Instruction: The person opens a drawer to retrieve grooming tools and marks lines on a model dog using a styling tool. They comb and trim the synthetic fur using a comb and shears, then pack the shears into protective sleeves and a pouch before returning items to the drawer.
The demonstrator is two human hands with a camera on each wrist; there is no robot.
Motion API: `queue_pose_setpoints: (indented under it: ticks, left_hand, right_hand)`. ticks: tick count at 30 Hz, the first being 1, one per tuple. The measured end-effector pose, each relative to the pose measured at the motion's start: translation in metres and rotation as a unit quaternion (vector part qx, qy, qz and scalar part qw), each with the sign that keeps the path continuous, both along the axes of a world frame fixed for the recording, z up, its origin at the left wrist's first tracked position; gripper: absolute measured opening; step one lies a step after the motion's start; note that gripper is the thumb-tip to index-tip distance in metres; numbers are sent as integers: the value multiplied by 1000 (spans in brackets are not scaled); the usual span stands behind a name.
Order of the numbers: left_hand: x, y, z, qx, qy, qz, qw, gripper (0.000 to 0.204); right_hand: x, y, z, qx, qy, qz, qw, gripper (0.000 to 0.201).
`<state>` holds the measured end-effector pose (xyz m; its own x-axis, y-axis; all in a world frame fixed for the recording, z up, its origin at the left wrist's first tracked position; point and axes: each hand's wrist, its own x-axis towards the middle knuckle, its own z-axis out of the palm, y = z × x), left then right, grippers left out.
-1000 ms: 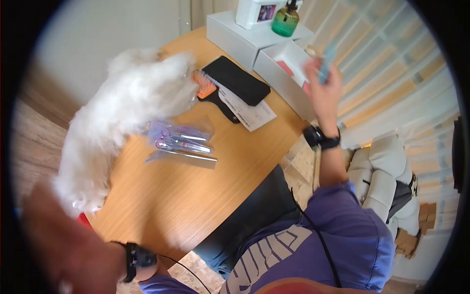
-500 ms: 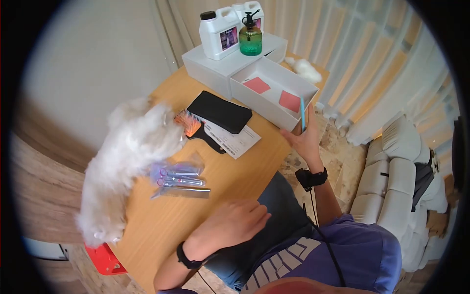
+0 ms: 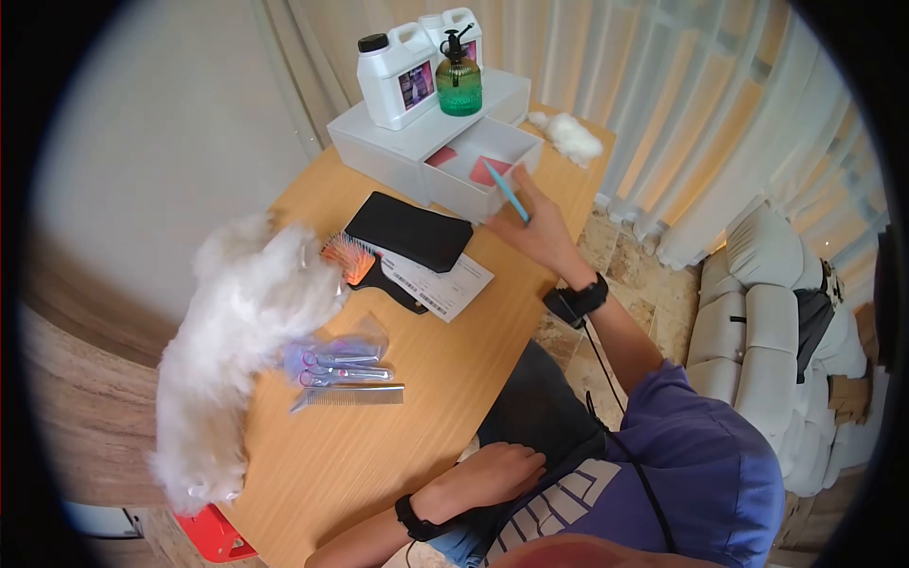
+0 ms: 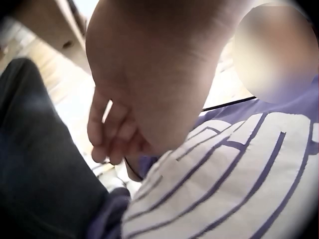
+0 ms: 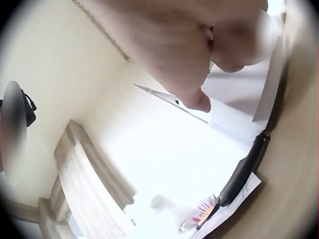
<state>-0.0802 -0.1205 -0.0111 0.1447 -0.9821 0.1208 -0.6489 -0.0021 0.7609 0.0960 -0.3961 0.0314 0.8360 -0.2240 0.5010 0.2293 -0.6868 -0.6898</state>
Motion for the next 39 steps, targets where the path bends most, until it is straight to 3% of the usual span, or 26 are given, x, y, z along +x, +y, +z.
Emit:
queue_pose_setpoints:
  ticks: [2, 4, 6, 7, 9, 10, 12, 13, 15, 19, 21, 22, 24, 25, 27, 28, 31, 34, 36, 39]
  left_hand:
    - [5, 4, -6, 10, 6, 22, 1000, 24]
    - [10, 5, -2, 24, 4, 40, 999, 24]
    - [12, 5, 3, 36, 4, 62, 997, 23]
    - [12, 5, 6, 13, 13, 71, 997, 22]
    - [16, 5, 14, -14, 22, 86, 996, 21]
    - [19, 7, 19, -54, 19, 102, 993, 19]
    - [28, 10, 27, -93, 18, 120, 988, 18]
    - [33, 12, 31, -88, 51, 152, 983, 16]
    - [43, 16, 29, -65, 112, 205, 970, 15]
    - [60, 21, 18, -33, 212, 245, 946, 19]
    - [60, 21, 16, -5, 307, 249, 919, 20]
    - [61, 23, 14, -3, 310, 249, 918, 20]
    - [64, 23, 11, -16, 287, 236, 928, 19]
    - [63, 22, 10, -16, 294, 234, 927, 19]
    - [61, 20, 10, -46, 327, 261, 907, 21]
    - [61, 20, 10, -43, 333, 257, 906, 21]
    - [63, 22, 13, -36, 342, 255, 904, 20]
    - [64, 21, 13, -22, 336, 252, 907, 18]
    - [66, 21, 16, 11, 389, 261, 884, 12]
    - [68, 21, 16, 17, 399, 248, 883, 12]
  right_hand:
    - [35, -15, -30, -60, -26, 37, 997, 86]
    - [53, -21, -28, -119, -48, 79, 989, 81]
    - [62, -21, -7, 99, 118, 225, 962, 64]
    - [72, -26, -5, 94, 120, 228, 962, 64]
    - [95, -44, -5, 180, 98, 106, 973, 42]
    - [107, -55, -4, 176, 101, 111, 973, 42]
    - [131, -76, 0, 381, 64, 33, 922, 24]
    - [146, -81, 0, 383, 65, 33, 921, 24]
    - [178, -94, -6, 623, 102, 26, 775, 27]
    - [208, -112, -24, 677, 114, 85, 722, 36]
    - [209, -116, -24, 739, 111, 92, 658, 42]
    - [206, -118, -27, 741, 112, 89, 656, 42]
    - [195, -124, -23, 790, 127, 95, 592, 42]
    - [187, -127, -25, 790, 130, 89, 593, 42]
    - [169, -134, -31, 734, 128, 58, 665, 44]
    - [157, -141, -34, 734, 128, 51, 665, 44]
    - [109, -152, -32, 638, 121, 56, 759, 46]
    - [63, -164, -38, 635, 107, 52, 763, 43]
    - [39, -168, -39, 633, 106, 20, 767, 42]
    - [16, -160, -27, 589, 137, -4, 796, 35]
